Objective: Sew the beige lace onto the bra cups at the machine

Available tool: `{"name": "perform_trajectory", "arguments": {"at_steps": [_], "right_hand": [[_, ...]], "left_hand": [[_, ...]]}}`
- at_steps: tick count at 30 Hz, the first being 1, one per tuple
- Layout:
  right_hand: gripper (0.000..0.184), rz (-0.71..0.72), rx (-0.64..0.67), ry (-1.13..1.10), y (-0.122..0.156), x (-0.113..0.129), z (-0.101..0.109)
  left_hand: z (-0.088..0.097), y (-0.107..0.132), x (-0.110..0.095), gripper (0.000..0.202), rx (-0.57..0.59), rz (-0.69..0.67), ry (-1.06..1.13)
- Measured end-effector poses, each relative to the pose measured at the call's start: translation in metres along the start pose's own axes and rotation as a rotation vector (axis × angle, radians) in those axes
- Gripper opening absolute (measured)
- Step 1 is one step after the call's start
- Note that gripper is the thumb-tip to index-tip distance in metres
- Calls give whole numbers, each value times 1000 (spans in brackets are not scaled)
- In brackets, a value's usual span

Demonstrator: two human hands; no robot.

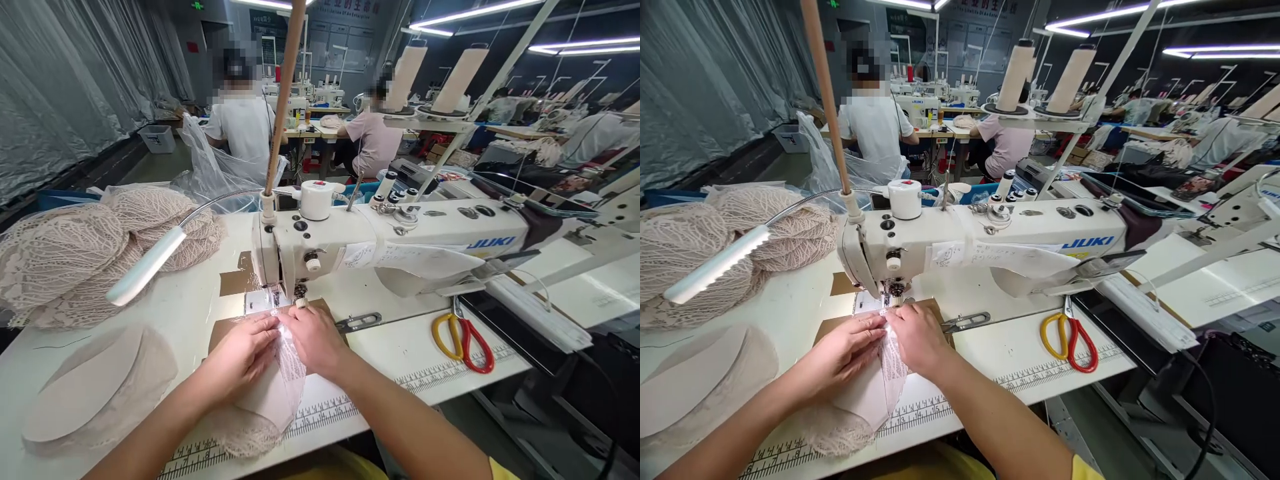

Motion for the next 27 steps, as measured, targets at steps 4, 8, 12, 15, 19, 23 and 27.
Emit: {"name": "perform_trajectory", "arguments": {"at_steps": [4, 8, 12, 15, 19, 23, 27], "right_hand": [[34, -27, 91, 149, -2, 2, 0], [35, -53, 141, 178, -4, 3, 0], [35, -99, 152, 189, -7, 3, -2], [34, -123, 152, 186, -9, 3, -4], [30, -135, 178, 183, -12, 3, -6], [30, -113, 140, 166, -10, 1, -6], [26, -93, 27, 84, -5, -4, -5]], "left_hand": [[2, -4, 1, 36, -11, 47, -71], [3, -5, 9, 40, 3, 75, -153], [2, -8, 20, 44, 57, 73, -190], [4, -13, 27, 44, 92, 42, -171], [8, -20, 32, 40, 115, -15, -120], [9, -19, 38, 44, 146, -43, -128], [14, -8, 29, 41, 91, -56, -121]]}}
Point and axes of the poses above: each hand's wrist, its own y-axis away from the middle knuckle, its own z-axis out of the back of the hand, x = y × z, the point moved 6 cm from there along -y, towards the middle knuckle, and after that the axes turned 15 degrees about y, right-handed, at the moved point
